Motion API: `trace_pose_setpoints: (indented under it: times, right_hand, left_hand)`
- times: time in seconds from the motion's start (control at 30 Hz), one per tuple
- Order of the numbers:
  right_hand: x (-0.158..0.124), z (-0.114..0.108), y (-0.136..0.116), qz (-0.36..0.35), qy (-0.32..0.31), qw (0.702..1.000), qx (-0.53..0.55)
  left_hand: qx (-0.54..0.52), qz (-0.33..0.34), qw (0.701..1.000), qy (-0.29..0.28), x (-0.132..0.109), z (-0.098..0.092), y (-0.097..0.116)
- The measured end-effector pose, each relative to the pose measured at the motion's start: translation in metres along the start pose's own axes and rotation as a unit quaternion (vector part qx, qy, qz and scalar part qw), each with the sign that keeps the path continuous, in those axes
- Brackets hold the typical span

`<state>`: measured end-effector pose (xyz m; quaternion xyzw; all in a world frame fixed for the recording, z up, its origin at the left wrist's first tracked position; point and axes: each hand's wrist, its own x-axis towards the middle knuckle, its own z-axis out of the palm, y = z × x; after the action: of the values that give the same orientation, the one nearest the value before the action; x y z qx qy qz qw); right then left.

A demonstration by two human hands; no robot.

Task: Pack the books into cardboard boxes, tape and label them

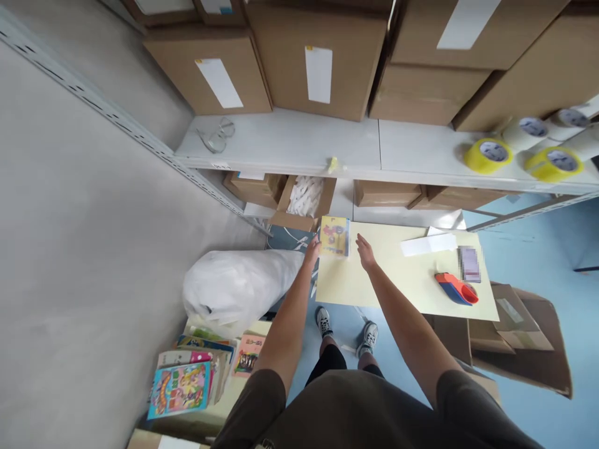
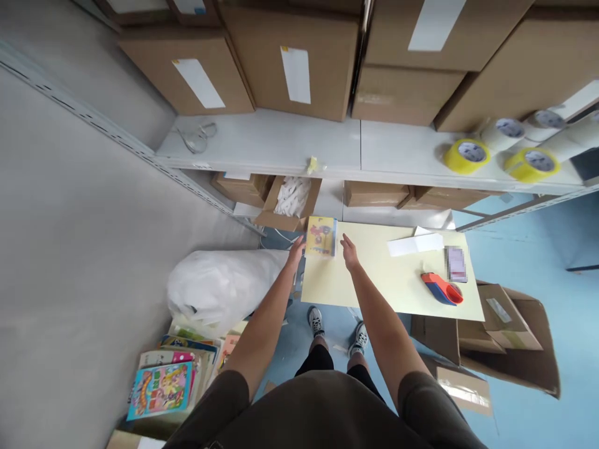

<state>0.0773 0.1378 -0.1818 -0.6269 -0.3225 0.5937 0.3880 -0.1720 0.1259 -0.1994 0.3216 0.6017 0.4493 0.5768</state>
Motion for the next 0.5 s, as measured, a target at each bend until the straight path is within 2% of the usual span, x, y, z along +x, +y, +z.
trace_pose_setpoints:
  times: [0.03,0.1,0.2,0.33,0.5]
  right_hand:
    - [-0.01,-0.006,-0.005,-0.009,-0.002,1.0,-0.004]
    - [-0.03,-0.019,-0.015,-0.044,-0.018,0.999,-0.008]
    - [-0.057,-0.034,-0.029,-0.087,-0.042,0.995,-0.024]
    - [-0.08,-0.047,-0.055,-0.134,-0.073,0.986,-0.061]
    - [-0.088,-0.063,-0.095,-0.186,-0.15,0.965,-0.113]
  left_hand:
    - [-0.011,-0.024,0.999,0.024,-0.013,-0.004,0.003]
    - [-0.034,-0.048,0.998,0.034,-0.04,-0.009,0.007]
    - [-0.081,-0.041,0.994,0.057,-0.078,-0.011,0.013]
    - [-0.108,0.012,0.992,0.068,-0.119,0.005,0.033]
    - [-0.122,0.074,0.983,0.116,-0.164,0.03,0.063]
